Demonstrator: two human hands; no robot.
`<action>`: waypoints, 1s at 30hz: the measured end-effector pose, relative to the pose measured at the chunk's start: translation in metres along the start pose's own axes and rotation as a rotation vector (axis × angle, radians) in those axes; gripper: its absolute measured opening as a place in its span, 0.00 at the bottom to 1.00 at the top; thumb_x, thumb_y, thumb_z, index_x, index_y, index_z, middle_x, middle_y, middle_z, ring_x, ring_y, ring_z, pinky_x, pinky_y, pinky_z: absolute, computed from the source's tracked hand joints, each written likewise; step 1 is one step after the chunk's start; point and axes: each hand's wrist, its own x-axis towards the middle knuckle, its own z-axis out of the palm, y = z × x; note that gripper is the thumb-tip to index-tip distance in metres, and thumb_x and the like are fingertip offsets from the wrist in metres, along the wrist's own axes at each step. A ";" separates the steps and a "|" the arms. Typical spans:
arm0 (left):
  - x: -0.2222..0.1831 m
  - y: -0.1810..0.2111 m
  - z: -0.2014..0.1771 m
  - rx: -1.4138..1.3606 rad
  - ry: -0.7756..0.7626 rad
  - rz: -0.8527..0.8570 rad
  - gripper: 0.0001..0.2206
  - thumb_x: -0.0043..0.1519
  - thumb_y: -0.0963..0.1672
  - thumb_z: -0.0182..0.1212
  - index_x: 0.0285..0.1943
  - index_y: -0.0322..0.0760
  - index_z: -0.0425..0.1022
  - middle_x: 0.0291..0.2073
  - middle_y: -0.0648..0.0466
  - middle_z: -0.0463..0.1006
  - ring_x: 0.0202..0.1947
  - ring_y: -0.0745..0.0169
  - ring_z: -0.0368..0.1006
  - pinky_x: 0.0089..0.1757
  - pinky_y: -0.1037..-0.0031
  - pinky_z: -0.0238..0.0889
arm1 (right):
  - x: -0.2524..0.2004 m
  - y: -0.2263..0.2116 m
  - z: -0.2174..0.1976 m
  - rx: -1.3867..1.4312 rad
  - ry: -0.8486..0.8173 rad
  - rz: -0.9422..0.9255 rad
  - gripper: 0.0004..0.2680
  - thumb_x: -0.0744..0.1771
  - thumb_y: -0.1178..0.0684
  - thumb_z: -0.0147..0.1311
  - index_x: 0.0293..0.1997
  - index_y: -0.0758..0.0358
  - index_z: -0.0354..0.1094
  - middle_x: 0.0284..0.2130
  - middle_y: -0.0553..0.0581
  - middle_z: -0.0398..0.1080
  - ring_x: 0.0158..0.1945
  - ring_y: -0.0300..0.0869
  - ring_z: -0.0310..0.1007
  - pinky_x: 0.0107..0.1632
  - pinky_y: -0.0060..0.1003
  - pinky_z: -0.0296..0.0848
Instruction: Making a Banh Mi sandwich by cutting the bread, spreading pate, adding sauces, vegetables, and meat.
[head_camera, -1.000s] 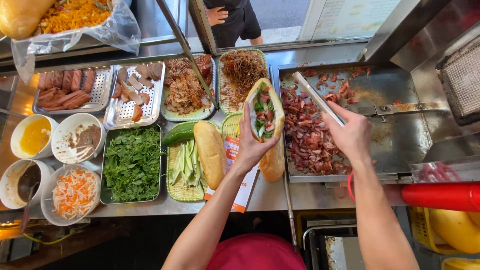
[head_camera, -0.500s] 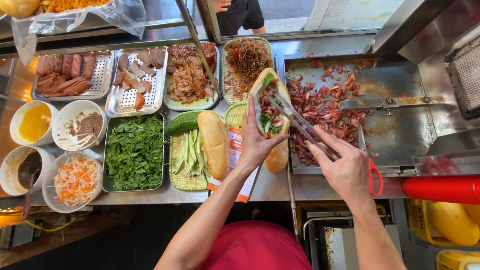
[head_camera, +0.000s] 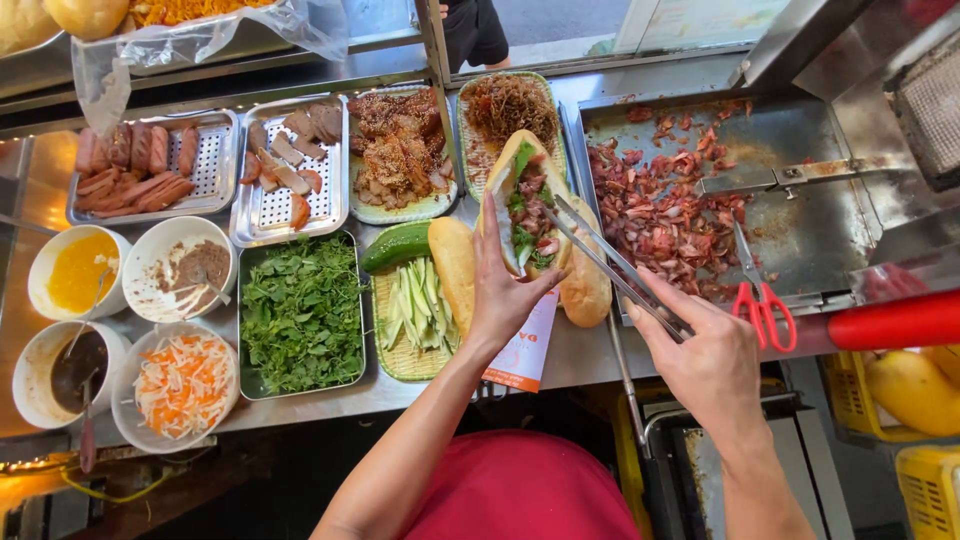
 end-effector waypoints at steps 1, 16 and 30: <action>0.001 -0.002 -0.007 -0.015 0.004 0.005 0.60 0.46 0.43 0.81 0.84 0.40 0.35 0.73 0.37 0.57 0.72 0.39 0.57 0.68 0.59 0.54 | -0.005 -0.015 -0.004 -0.064 -0.027 0.079 0.16 0.64 0.50 0.65 0.59 0.52 0.75 0.35 0.63 0.78 0.31 0.46 0.79 0.36 0.39 0.75; -0.034 -0.016 -0.061 -0.163 -0.225 -0.041 0.59 0.48 0.45 0.80 0.85 0.39 0.36 0.72 0.38 0.58 0.72 0.39 0.59 0.66 0.59 0.59 | -0.079 -0.090 0.045 -0.226 0.028 0.369 0.17 0.62 0.48 0.65 0.57 0.48 0.76 0.29 0.59 0.77 0.23 0.44 0.72 0.31 0.39 0.71; -0.056 -0.023 -0.059 -0.068 -0.195 -0.023 0.59 0.46 0.47 0.81 0.82 0.33 0.36 0.68 0.37 0.59 0.69 0.42 0.60 0.65 0.60 0.55 | -0.125 -0.006 0.023 0.233 0.216 0.524 0.19 0.64 0.51 0.65 0.63 0.59 0.72 0.32 0.47 0.76 0.32 0.28 0.67 0.37 0.27 0.70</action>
